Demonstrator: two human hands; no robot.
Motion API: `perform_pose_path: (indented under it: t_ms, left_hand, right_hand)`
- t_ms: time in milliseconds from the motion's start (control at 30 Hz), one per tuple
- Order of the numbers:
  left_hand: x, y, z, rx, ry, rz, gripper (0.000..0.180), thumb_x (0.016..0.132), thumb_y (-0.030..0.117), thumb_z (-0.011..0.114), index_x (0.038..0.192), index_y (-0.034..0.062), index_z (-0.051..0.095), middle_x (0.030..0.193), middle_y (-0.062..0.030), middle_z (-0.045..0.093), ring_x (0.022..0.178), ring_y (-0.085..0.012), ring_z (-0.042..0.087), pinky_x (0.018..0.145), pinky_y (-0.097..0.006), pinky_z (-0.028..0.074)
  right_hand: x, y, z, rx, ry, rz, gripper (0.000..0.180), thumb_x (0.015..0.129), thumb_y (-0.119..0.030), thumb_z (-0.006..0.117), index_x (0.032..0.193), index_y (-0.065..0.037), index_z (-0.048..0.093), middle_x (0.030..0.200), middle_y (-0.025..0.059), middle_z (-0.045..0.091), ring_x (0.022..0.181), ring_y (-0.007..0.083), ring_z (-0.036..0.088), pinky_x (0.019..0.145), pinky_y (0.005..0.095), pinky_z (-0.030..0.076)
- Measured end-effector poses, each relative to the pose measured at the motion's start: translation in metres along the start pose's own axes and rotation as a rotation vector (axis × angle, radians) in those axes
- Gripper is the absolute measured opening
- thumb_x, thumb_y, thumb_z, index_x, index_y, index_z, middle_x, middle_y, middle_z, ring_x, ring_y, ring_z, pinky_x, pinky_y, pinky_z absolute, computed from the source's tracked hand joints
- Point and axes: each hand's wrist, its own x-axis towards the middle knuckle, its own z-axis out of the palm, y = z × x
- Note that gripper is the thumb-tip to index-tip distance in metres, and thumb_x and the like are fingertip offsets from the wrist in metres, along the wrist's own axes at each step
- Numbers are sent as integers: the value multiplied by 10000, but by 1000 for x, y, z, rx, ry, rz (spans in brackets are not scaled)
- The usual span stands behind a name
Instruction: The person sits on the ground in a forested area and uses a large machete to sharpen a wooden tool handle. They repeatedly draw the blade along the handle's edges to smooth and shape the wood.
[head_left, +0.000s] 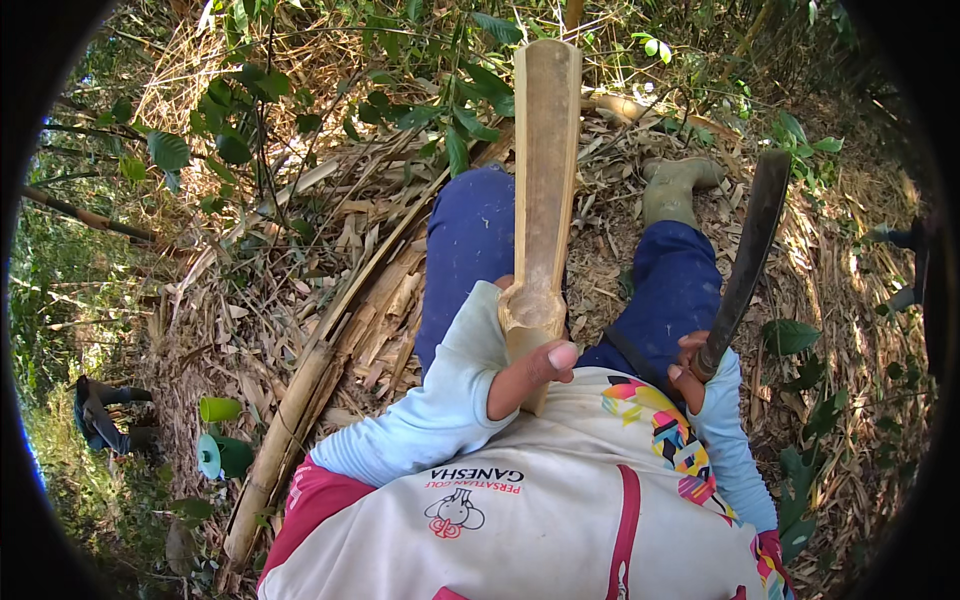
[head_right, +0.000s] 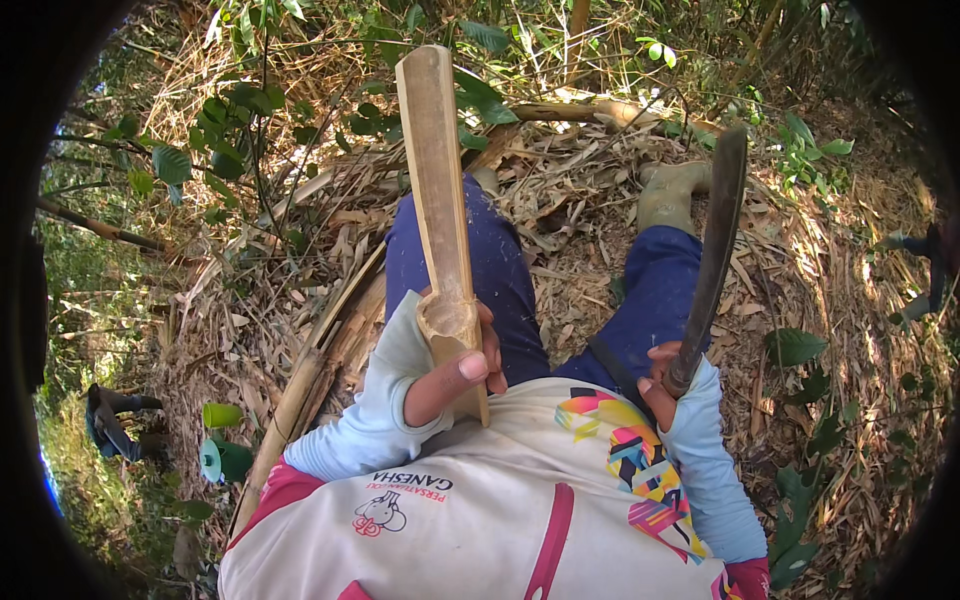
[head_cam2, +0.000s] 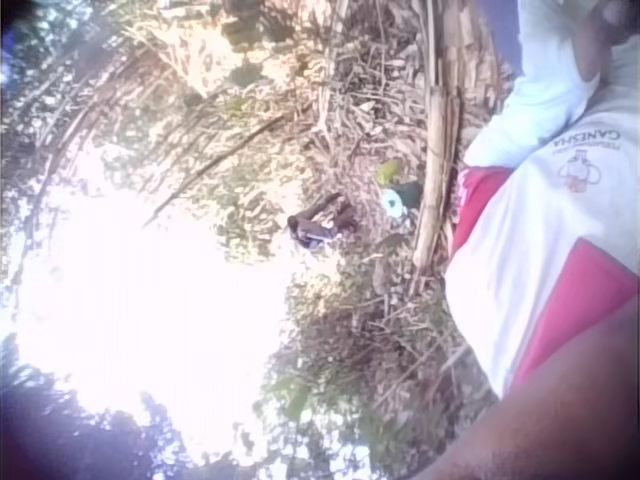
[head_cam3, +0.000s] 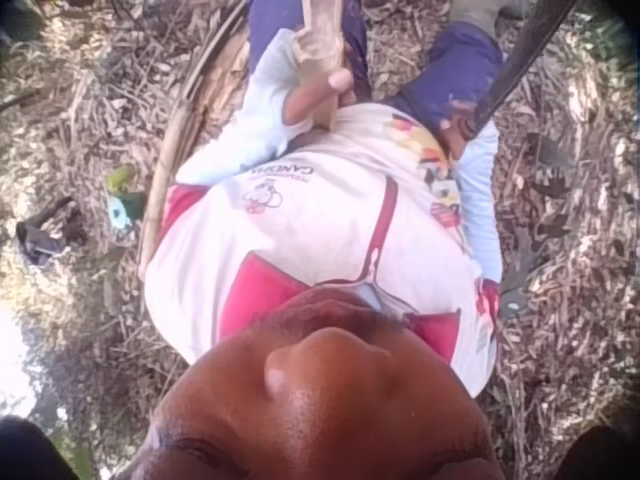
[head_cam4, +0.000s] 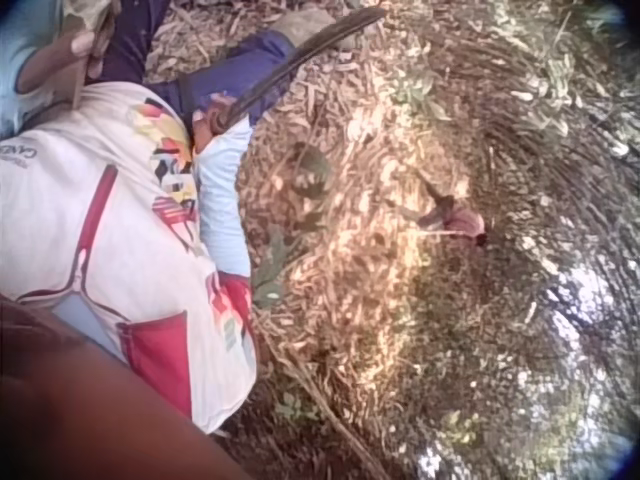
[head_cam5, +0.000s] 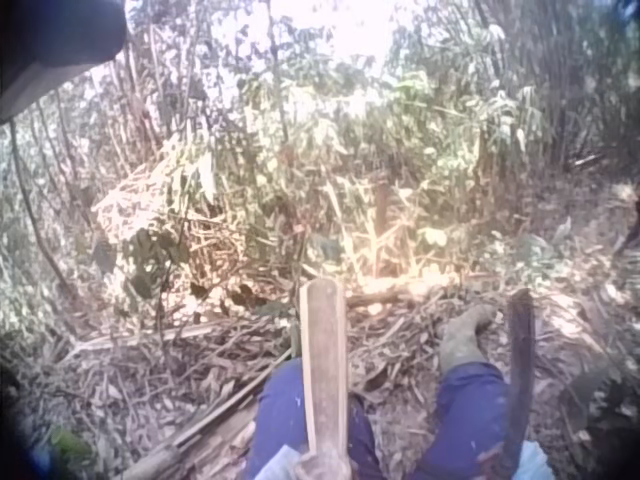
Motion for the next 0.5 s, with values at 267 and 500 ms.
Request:
perform_pose_path:
  t_ms: [267,500]
  left_hand:
    - [-2,8,2,219,-36,62,592,818,243,763,1235,-19,434,1028,-109,591,969,-189,583,870,-308,449]
    - [3,1,-5,-106,-143,117,569,804,237,776,1193,-21,450,985,-114,590,916,-190,588,811,-300,457]
  right_hand:
    - [22,-123,-14,-719,-72,-569,245,699,-10,688,926,-47,604,716,60,552,614,166,535,560,277,402]
    - [27,-178,0,-1061,-316,-625,445,432,-88,768,860,-94,647,703,88,580,623,296,560,583,374,422]
